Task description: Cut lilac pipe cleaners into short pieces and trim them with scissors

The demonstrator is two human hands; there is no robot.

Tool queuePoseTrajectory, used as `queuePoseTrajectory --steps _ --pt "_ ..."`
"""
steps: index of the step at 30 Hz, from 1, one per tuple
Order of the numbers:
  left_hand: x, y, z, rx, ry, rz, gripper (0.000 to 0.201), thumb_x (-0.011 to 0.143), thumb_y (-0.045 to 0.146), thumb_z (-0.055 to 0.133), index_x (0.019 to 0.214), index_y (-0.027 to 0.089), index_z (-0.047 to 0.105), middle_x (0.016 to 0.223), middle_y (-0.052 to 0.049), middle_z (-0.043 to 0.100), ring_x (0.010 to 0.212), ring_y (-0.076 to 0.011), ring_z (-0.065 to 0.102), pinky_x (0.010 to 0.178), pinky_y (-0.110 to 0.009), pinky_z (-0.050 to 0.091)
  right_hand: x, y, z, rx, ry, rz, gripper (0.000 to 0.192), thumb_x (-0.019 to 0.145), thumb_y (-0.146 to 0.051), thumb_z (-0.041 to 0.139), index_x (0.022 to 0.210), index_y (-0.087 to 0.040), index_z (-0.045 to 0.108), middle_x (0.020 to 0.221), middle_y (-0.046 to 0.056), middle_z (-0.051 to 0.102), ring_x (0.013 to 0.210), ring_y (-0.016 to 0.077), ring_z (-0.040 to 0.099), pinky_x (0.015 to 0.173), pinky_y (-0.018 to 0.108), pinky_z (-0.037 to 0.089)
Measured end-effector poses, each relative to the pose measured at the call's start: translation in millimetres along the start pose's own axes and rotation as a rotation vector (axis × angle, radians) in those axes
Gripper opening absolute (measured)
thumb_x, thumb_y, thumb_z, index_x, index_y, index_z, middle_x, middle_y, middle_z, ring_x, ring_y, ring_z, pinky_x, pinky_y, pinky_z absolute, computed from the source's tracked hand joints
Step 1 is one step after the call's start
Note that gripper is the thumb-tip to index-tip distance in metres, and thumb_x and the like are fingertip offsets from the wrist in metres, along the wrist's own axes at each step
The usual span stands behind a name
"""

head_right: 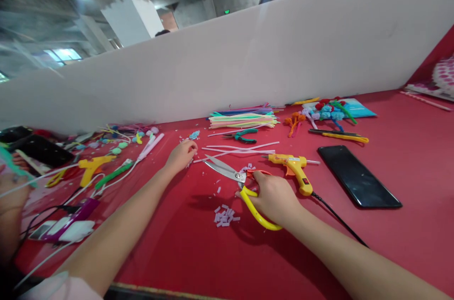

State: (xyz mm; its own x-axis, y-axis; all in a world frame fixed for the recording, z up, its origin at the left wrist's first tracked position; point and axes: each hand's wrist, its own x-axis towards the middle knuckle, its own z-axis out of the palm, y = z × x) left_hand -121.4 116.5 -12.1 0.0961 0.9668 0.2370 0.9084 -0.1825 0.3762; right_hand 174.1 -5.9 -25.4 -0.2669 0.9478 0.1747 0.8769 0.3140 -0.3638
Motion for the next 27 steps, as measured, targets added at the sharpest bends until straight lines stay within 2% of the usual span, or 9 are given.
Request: queuePoseTrajectory --steps 4,7,18,27 --pt "8 -7 4.0 -0.197 0.056 -0.104 0.009 0.069 0.022 0.045 0.072 0.018 0.052 0.059 0.001 0.055 0.052 -0.0118 0.051 0.052 -0.023 0.038 1 0 -1 -0.008 -0.004 0.009 0.033 0.075 -0.054 0.041 0.074 -0.021 0.046 0.062 0.003 0.060 0.055 0.0176 0.055 0.047 0.024 0.021" --pt "7 -12 6.7 -0.332 0.067 -0.165 0.013 0.065 0.023 0.047 0.075 0.017 0.054 0.054 0.003 0.053 0.043 -0.0095 0.048 0.044 -0.021 0.036 1 0 -1 -0.012 -0.006 0.007 0.034 0.075 -0.054 0.041 0.075 -0.021 0.047 0.062 0.003 0.061 0.055 0.0181 0.055 0.047 0.024 0.021" --pt "-4 -5 7.3 -0.592 0.002 -0.245 0.013 0.060 0.023 0.053 0.068 0.014 0.058 0.049 0.001 0.055 0.041 -0.0084 0.049 0.044 -0.020 0.039 0 2 1 -0.015 -0.017 0.001 0.032 0.075 -0.052 0.041 0.073 -0.021 0.045 0.062 0.002 0.061 0.055 0.0175 0.055 0.047 0.025 0.022" --pt "-9 -3 1.4 -0.558 0.088 -0.273 0.010 0.057 0.024 0.062 0.057 0.016 0.057 0.043 0.003 0.053 0.040 -0.0091 0.048 0.044 -0.020 0.034 -1 2 1 -0.018 -0.021 0.001 0.029 0.073 -0.050 0.046 0.074 -0.021 0.046 0.064 0.003 0.061 0.058 0.0179 0.055 0.048 0.025 0.022"
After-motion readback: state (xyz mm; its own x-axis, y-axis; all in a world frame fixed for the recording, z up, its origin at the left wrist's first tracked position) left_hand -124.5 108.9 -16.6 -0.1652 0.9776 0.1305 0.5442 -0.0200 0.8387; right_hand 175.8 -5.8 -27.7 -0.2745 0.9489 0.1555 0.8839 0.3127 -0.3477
